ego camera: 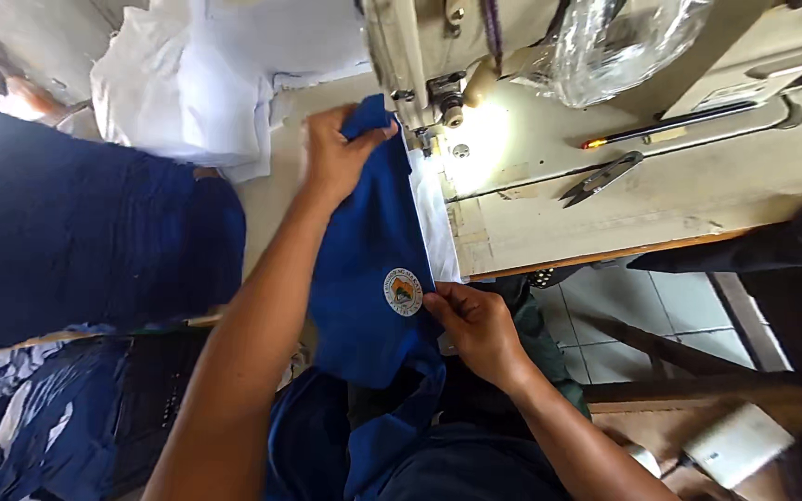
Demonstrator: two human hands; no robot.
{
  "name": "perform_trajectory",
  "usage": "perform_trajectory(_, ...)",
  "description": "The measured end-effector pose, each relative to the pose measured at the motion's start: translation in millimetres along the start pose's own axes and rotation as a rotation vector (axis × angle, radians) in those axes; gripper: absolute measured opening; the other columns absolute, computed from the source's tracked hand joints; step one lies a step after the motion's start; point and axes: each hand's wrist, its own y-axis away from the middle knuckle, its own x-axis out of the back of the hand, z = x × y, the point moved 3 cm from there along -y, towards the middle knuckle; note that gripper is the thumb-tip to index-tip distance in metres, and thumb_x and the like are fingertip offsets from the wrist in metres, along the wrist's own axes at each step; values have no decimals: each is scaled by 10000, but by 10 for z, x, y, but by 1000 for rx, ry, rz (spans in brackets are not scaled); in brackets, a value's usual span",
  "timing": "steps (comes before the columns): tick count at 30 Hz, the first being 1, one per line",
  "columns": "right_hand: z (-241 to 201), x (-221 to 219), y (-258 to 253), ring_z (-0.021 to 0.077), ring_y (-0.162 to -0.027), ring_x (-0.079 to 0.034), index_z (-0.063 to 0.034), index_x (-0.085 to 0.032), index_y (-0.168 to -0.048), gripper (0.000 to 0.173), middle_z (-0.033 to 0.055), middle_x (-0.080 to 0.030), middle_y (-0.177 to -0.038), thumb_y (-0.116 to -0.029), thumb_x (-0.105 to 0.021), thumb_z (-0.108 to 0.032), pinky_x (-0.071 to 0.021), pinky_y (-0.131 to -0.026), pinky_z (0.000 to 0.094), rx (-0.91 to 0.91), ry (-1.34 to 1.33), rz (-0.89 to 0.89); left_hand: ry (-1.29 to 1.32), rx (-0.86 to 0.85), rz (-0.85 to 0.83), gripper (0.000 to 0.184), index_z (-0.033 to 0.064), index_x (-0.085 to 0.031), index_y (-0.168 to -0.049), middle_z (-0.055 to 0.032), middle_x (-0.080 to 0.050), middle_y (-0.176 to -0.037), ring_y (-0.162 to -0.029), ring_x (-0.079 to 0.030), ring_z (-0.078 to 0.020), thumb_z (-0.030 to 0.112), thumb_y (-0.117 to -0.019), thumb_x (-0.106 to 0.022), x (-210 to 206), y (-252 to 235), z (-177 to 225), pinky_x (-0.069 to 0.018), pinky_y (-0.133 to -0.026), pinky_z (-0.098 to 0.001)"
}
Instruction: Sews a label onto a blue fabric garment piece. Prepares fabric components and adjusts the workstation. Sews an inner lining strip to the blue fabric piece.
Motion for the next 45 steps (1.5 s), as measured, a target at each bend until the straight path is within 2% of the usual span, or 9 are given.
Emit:
perform_trajectory(3,108,100,51,-30,-679,-653,-59,-773,-1024,232,-35,-742,-808,-1008,-660,-262,-555,-649,163,-65,35,75,-5,158,-22,328,33,-747,-1044,-47,-757,-942,-874,-712,-57,339,-926,-767,-364,51,-164,-588,-865,-301)
perform_trajectory(7,235,132,119,-26,-680,-655,-76,-778,-939,241,-29,-737,-797,-984,-698,-299,-550,-635,156,-61,149,258,-30,170,-62,332,32,-751,-1060,-60,-758,-971,-888,-709,-49,335,-925,-773,-559,99,-315,-576,-873,-273)
perform_trajectory(11,360,137,191,76,-902,-645,-98,-798,-942,217,58,-672,-965,-964,-715,-297,-553,-801,204,-26,277,373,-92,181,-133,308,18,-741,-1036,-82,-737,-1031,-926,-684,-67,308,-935,-764,-590,46,-331,-544,-892,-275)
perform_trajectory(17,475,177,218,216,-1255,-626,-125,-821,-937,227,110,-738,-1206,-948,-737,-336,-515,-1051,351,-56,233,306,-116,266,-174,337,48,-745,-1058,-64,-748,-966,-890,-697,-62,352,-918,-781,-592,25,-337,-563,-869,-301)
perform_trajectory(20,558,198,242,109,-1064,-701,-104,-797,-919,196,35,-772,-1021,-952,-743,-290,-577,-946,291,1,136,218,-126,300,-179,352,61,-744,-1039,-41,-745,-920,-839,-699,-51,385,-909,-785,-569,93,-303,-576,-830,-297)
perform_trajectory(22,569,165,372,67,-905,-693,-82,-782,-894,205,14,-750,-899,-945,-753,-278,-578,-820,249,13,101,184,-124,321,-200,358,75,-752,-1052,-31,-756,-936,-859,-712,-43,399,-906,-788,-543,189,-258,-587,-847,-290)
perform_trajectory(24,545,138,514,49,-846,-687,-70,-771,-869,219,12,-737,-852,-940,-761,-277,-577,-772,222,1,81,184,-125,328,-218,357,72,-753,-1041,-36,-755,-927,-854,-710,-48,399,-902,-793,-521,273,-210,-585,-838,-296)
perform_trajectory(28,509,103,575,40,-798,-675,-58,-750,-821,272,16,-716,-804,-943,-761,-301,-568,-733,200,3,77,194,-132,329,-231,342,81,-754,-1027,-21,-752,-912,-840,-702,-22,395,-899,-796,-516,315,-169,-580,-821,-266)
perform_trajectory(45,530,86,540,41,-795,-669,-71,-731,-787,263,12,-705,-807,-936,-765,-285,-565,-713,197,-12,82,215,-138,440,-311,385,98,-751,-1086,-34,-757,-971,-899,-716,-63,398,-859,-835,-523,184,-171,-586,-867,-321)
